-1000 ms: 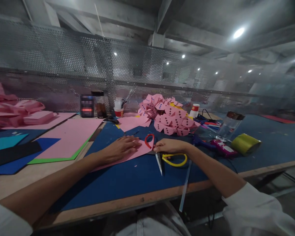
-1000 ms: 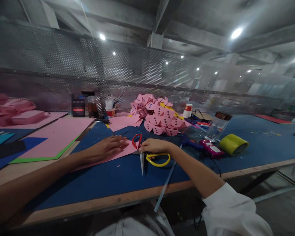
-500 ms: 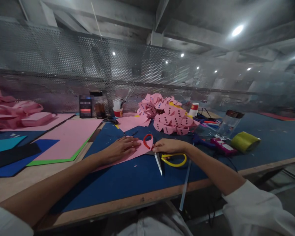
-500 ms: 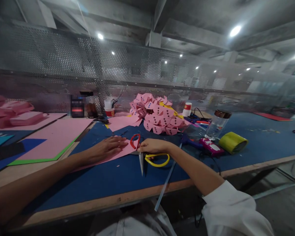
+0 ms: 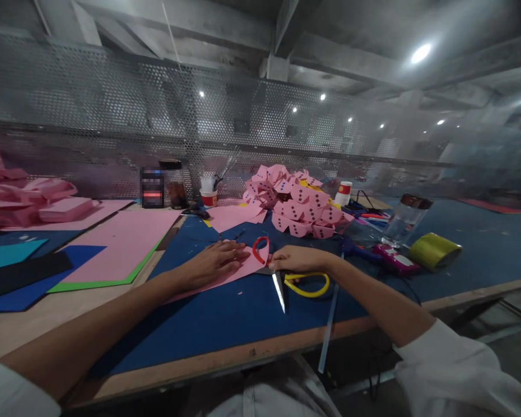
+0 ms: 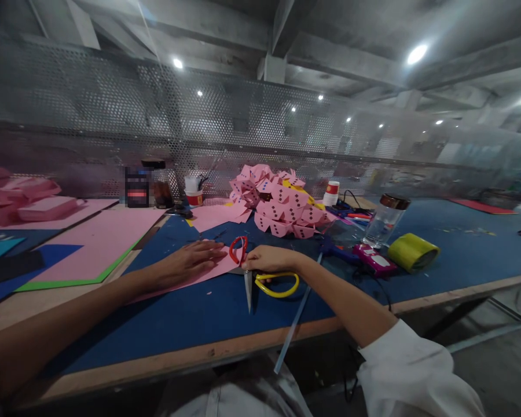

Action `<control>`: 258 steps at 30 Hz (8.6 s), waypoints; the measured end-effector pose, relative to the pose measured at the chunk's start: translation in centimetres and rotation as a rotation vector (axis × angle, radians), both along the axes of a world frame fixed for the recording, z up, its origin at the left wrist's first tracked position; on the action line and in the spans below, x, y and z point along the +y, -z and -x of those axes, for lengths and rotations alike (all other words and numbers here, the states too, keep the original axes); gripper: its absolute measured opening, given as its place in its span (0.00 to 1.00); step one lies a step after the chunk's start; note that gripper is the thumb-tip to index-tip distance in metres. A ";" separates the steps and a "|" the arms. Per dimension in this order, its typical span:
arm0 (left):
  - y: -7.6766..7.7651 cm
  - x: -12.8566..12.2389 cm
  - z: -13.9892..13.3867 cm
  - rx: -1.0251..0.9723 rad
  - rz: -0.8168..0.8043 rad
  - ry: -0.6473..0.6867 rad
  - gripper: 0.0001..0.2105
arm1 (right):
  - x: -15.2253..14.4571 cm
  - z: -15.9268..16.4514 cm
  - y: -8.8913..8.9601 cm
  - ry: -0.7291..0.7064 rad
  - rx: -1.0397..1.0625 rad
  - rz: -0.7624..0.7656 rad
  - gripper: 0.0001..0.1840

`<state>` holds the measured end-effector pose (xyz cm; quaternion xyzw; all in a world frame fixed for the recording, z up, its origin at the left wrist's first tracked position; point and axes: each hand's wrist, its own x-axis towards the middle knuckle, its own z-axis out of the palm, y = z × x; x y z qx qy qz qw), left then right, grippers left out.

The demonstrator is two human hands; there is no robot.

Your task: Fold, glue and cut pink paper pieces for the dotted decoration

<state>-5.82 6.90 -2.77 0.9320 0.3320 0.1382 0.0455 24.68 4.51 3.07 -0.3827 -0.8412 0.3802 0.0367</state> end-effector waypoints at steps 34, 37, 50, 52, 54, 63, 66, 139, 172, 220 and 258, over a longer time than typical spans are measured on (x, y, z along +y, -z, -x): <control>-0.2 -0.3 -0.3 -0.011 -0.014 -0.010 0.23 | -1.1 1.1 -0.1 0.076 0.097 0.144 0.22; 0.0 -0.2 -0.4 -0.011 -0.019 -0.011 0.23 | -0.9 1.0 -0.1 0.066 0.088 0.128 0.22; -0.2 0.0 0.0 -0.016 -0.004 -0.043 0.23 | -0.6 0.9 -0.3 0.041 0.058 0.075 0.25; -0.1 0.0 0.0 -0.014 -0.005 -0.047 0.23 | -0.9 1.0 -0.3 0.080 0.075 0.126 0.26; 0.0 0.0 0.0 -0.015 -0.011 -0.046 0.23 | -1.0 1.2 -0.3 0.099 0.083 0.138 0.26; 0.1 0.0 -0.1 -0.007 -0.036 -0.047 0.22 | -1.2 1.9 -0.3 0.103 0.080 0.141 0.20; 0.1 0.1 0.0 -0.009 -0.041 -0.050 0.23 | -1.2 1.8 -0.6 0.046 0.058 0.076 0.23; -0.8 -1.9 2.2 0.046 -0.069 -0.113 0.22 | -1.2 3.6 0.3 0.026 0.034 0.002 0.22; -1.0 -2.0 2.0 0.041 -0.080 -0.104 0.22 | -2.1 5.1 -0.1 0.052 0.052 0.043 0.20; -0.8 -1.8 2.7 0.090 -0.047 -0.102 0.23 | -2.1 6.1 0.7 0.105 0.101 0.167 0.19; -1.2 -1.6 3.0 0.077 -0.058 -0.073 0.20 | -2.4 6.7 0.5 0.079 0.106 0.130 0.20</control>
